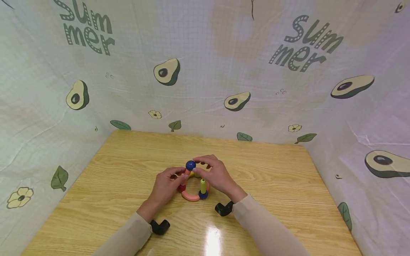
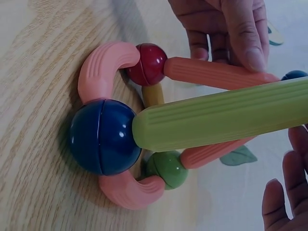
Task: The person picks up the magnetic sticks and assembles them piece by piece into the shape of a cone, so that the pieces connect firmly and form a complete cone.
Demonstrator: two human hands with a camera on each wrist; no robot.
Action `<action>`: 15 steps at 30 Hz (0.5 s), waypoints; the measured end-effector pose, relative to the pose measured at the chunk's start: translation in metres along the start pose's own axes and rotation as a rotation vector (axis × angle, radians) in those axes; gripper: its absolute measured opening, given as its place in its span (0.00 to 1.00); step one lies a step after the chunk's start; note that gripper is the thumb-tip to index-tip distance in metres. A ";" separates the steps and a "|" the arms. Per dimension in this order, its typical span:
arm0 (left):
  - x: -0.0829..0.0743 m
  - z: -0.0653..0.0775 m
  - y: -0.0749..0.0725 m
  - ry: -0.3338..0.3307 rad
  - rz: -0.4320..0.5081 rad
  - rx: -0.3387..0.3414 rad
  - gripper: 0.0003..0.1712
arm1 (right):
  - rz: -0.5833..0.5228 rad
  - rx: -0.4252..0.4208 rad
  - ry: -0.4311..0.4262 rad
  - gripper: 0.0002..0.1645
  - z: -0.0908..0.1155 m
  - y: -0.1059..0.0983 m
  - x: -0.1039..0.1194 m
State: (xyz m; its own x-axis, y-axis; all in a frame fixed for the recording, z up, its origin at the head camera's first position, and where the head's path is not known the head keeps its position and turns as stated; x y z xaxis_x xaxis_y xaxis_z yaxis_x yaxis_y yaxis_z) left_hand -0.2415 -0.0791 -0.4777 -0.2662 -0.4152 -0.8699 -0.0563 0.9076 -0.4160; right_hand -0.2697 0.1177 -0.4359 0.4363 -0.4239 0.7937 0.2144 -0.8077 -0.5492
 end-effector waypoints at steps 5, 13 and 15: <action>-0.003 -0.003 -0.004 -0.015 0.078 0.007 0.18 | 0.022 -0.039 0.012 0.21 0.007 -0.006 -0.002; -0.015 -0.012 -0.007 0.014 0.191 0.017 0.22 | 0.017 -0.109 0.037 0.18 0.026 -0.016 -0.012; -0.018 -0.014 -0.008 0.016 0.193 0.034 0.23 | 0.014 -0.119 0.032 0.18 0.032 -0.017 -0.013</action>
State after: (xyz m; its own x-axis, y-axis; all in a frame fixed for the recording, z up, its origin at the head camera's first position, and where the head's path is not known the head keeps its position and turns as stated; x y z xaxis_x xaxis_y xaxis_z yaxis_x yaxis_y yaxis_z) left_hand -0.2495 -0.0778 -0.4549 -0.2845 -0.2323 -0.9301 0.0296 0.9676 -0.2507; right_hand -0.2505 0.1501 -0.4450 0.4097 -0.4468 0.7953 0.1025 -0.8438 -0.5268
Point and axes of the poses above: each hand's wrist, its own z-axis away from the middle knuckle, its own y-axis out of the palm, x = y × z, the point moved 6 cm from there along -z, towards the middle knuckle, and after that the axes turned 2 degrees about z, right-handed, at the moved point
